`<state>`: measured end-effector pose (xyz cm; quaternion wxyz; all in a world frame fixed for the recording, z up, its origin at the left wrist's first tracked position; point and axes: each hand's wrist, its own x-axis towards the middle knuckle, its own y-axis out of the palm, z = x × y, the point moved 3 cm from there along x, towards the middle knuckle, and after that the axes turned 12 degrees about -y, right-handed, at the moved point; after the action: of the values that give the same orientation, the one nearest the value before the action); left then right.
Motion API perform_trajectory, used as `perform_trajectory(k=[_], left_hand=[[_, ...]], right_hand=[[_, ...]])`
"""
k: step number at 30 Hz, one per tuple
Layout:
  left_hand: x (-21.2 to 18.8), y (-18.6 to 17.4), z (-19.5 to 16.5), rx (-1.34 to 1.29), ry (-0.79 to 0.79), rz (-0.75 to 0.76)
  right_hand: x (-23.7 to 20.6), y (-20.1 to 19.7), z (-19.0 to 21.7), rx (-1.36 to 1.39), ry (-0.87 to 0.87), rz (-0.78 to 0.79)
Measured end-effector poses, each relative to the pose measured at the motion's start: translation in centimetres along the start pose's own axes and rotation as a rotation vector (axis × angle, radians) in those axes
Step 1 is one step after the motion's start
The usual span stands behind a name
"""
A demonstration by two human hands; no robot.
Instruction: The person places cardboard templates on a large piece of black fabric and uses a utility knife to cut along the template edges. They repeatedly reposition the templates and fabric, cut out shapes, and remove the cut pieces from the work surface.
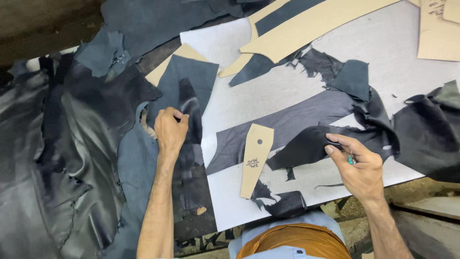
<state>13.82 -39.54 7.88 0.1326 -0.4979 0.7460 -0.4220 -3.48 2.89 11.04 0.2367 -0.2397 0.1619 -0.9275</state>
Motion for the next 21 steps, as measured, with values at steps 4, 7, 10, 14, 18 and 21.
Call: perform_trajectory(k=[4, 7, 10, 14, 18, 21], left_hand=[[-1.1, 0.4, -1.6, -0.283, -0.163, 0.173], [-4.8, 3.0, -4.9, -0.783, -0.288, 0.507], [-8.9, 5.3, -8.7, -1.082, -0.453, 0.785], [-10.1, 6.0, -11.6, -1.32, -0.768, 0.832], [-7.5, 6.2, -13.6, -1.13, -0.59, 0.797], [-4.8, 7.4, -14.7, -1.024, -0.534, 0.818]], right_hand=[[2.4, -1.3, 0.7, 0.021, -0.076, -0.089], [5.6, -0.9, 2.2, -0.187, -0.402, -0.086], [6.9, 1.9, 4.0, -0.233, -0.704, 0.12], [5.3, 6.5, 5.3, -0.237, -0.85, 0.488], [5.9, 7.7, 4.0, -0.12, -0.749, 0.546], [8.3, 6.7, 1.2, -0.016, -0.569, 0.432]])
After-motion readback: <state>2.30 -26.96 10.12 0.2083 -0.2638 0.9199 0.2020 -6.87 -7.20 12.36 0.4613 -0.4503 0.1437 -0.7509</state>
